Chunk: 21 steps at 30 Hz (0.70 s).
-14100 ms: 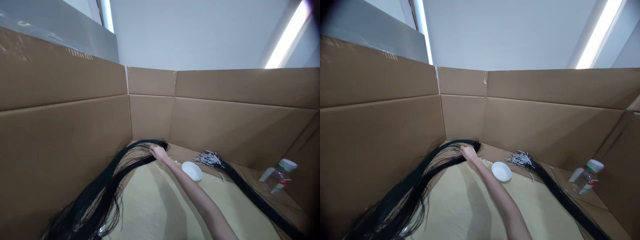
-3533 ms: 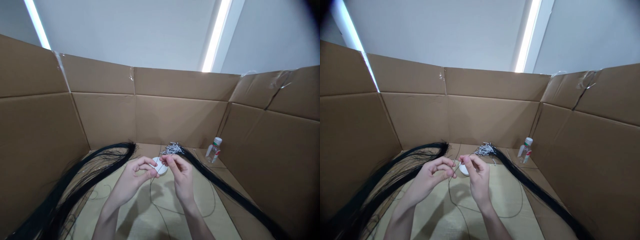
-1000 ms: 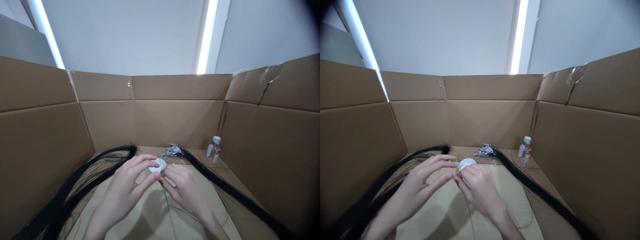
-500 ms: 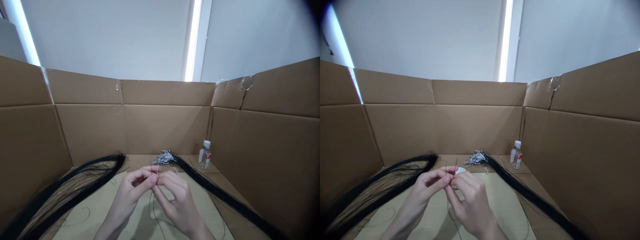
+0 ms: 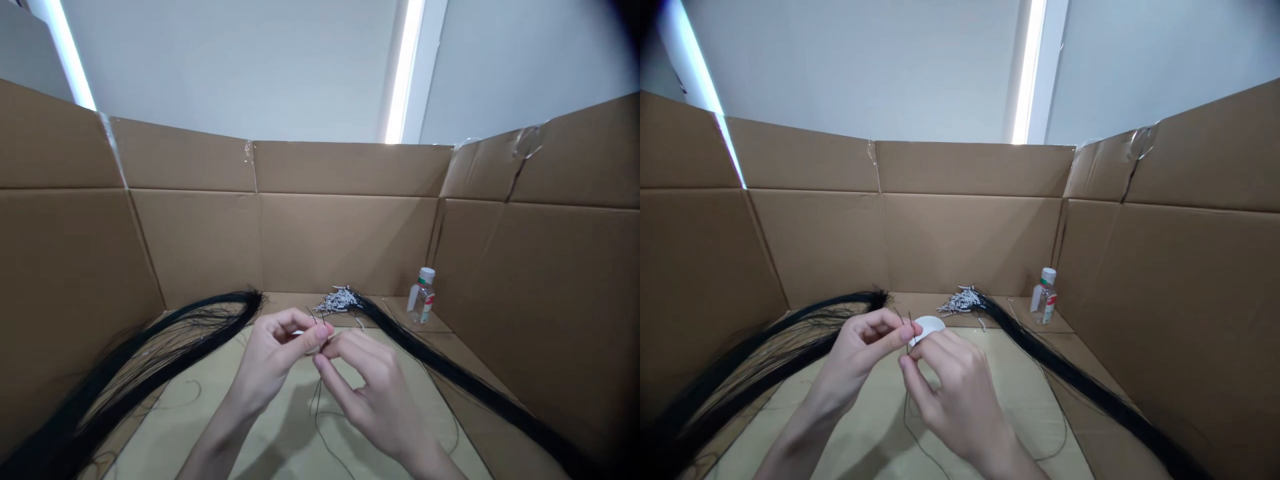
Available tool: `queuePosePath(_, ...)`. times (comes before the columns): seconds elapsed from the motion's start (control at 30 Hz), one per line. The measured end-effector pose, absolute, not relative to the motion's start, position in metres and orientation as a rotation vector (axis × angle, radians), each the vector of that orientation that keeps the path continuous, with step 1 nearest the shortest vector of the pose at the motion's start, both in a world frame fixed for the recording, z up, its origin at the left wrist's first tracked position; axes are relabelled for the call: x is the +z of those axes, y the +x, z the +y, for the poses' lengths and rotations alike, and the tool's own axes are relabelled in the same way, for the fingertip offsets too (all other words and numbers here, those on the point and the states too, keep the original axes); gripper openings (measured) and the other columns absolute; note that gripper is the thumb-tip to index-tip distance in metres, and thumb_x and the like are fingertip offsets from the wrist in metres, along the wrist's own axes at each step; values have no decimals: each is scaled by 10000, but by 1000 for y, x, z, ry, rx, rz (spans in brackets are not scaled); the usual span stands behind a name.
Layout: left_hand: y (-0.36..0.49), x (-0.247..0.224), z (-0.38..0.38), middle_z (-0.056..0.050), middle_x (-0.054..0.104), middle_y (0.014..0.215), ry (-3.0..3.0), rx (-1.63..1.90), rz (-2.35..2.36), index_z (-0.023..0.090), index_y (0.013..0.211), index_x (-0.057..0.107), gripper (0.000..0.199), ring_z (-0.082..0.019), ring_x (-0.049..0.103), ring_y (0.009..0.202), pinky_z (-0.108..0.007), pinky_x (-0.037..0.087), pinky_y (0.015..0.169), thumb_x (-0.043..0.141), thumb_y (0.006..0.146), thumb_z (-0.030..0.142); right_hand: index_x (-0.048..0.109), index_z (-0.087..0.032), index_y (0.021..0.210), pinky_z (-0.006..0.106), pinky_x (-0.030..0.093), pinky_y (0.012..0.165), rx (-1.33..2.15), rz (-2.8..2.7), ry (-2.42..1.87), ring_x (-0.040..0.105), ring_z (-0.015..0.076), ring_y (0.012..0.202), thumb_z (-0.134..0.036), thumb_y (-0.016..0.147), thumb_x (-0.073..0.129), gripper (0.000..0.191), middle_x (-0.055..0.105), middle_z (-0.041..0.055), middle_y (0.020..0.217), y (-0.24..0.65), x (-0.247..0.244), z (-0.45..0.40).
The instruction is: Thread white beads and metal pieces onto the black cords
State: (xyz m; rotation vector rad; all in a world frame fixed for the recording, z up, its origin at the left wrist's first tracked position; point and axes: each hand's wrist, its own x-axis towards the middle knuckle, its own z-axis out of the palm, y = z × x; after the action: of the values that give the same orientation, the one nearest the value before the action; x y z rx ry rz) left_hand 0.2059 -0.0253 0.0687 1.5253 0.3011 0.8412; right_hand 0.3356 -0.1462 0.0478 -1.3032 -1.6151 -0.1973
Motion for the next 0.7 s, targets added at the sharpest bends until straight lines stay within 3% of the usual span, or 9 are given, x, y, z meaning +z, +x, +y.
queuePosePath(0.1, 199, 71, -24, -12, 765, 799, 1536, 913, 316, 171, 761, 740, 249, -100, 676, 727, -165, 520, 680, 874, 829, 369, 641, -204, 828, 277, 454, 714, 61, -1651, -1441, 654, 147, 789, -227, 1010, 645, 184, 701, -18, 837, 330, 44, -158)
queuePosePath(0.23, 194, 73, -26, -22, 785, 831, 1558, 918, 305, 174, 742, 689, 287, -118, 700, 738, -184, 543, 680, 876, 823, 377, 625, -215, 814, 231, 472, 698, 255, -1656, -1418, 659, 117, 750, -163, 972, 653, 170, 705, -49, 809, 323, 28, -175)
queuePosePath(0.37, 196, 74, -30, -29, 795, 941, 1602, 883, 312, 193, 781, 693, 277, -141, 717, 868, -210, 548, 774, 841, 858, 414, 625, -200, 870, 273, 489, 722, -35, -1604, -1418, 653, 153, 788, -158, 1009, 600, 148, 691, -2, 844, 322, 14, -182)
queuePosePath(0.53, 190, 81, -35, -48, 706, 1397, 1668, 634, 252, 196, 748, 651, 305, -238, 638, 1300, -320, 461, 1089, 796, 903, 415, 646, -176, 925, 315, 503, 760, -378, -1592, -1391, 656, 184, 822, -167, 1030, 606, 113, 697, 37, 873, 322, 14, -179)
queuePosePath(0.7, 180, 85, -33, -67, 718, 1377, 1644, 652, 262, 202, 743, 648, 289, -269, 624, 1324, -392, 403, 1154, 768, 925, 392, 660, -162, 905, 337, 502, 734, -383, -1543, -1351, 640, 199, 793, -283, 1033, 611, 183, 693, 53, 845, 323, 30, -180)
